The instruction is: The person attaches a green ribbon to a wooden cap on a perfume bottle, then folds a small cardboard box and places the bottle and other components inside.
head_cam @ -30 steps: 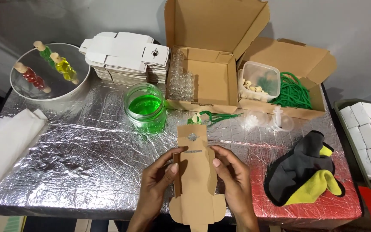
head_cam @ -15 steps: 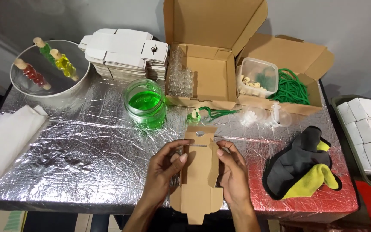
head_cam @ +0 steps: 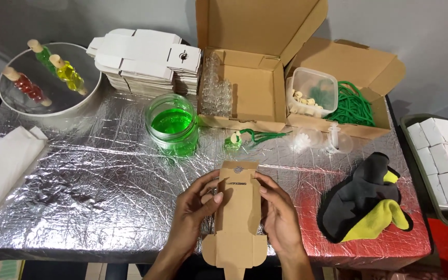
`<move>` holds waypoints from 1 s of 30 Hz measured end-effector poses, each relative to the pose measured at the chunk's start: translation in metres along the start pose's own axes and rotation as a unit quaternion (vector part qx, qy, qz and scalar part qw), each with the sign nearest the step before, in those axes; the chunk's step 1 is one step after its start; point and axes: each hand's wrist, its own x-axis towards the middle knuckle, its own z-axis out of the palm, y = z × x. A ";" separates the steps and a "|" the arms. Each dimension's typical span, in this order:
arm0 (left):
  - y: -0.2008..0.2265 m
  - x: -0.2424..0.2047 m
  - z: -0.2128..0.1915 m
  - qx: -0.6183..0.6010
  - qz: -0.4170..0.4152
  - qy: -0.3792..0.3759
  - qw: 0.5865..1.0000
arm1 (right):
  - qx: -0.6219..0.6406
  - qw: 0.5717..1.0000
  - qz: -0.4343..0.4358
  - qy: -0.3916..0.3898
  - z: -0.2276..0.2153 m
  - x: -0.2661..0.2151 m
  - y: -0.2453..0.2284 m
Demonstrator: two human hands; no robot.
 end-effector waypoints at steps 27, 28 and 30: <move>-0.018 0.003 -0.016 0.025 0.035 -0.041 0.998 | -0.014 0.993 -0.033 -0.112 -0.008 -0.007 0.005; -0.017 0.002 -0.015 0.024 0.037 -0.042 0.998 | -0.015 0.993 -0.035 -0.113 -0.006 -0.011 0.002; -0.014 0.001 -0.012 0.039 0.044 -0.039 0.998 | -0.117 0.988 -0.052 -0.081 -0.001 -0.019 -0.005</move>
